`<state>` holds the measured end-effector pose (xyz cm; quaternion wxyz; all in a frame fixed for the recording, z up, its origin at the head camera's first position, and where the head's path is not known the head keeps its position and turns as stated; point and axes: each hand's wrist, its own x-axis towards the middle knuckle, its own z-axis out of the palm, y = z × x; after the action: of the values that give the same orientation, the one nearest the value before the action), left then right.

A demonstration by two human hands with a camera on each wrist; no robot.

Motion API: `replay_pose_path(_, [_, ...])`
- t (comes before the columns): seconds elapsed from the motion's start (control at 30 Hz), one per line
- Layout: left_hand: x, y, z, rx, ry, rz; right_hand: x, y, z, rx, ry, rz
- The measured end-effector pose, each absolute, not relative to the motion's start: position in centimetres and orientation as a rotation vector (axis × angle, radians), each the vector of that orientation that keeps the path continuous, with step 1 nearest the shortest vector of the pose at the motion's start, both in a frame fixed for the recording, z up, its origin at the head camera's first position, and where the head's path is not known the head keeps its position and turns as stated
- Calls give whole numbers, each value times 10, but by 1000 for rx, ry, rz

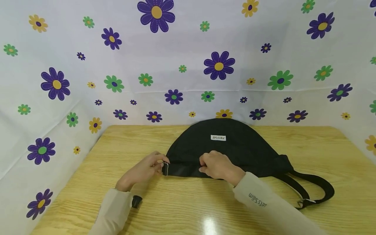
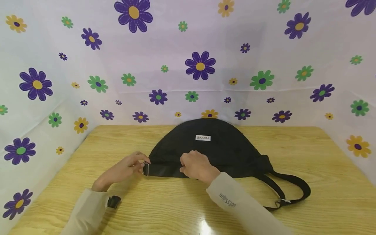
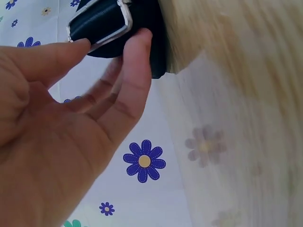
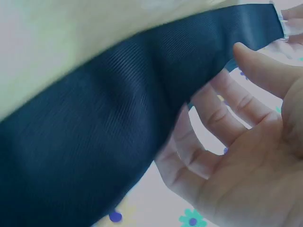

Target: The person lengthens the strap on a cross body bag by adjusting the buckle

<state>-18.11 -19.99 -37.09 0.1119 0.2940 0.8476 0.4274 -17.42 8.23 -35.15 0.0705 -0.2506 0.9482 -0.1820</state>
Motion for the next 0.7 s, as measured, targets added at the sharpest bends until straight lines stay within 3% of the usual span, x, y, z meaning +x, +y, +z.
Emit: replay_pose_path(0.7, [-186,-198,-373,806,2453,1396,-198,45,-376,-826,2379,-1398])
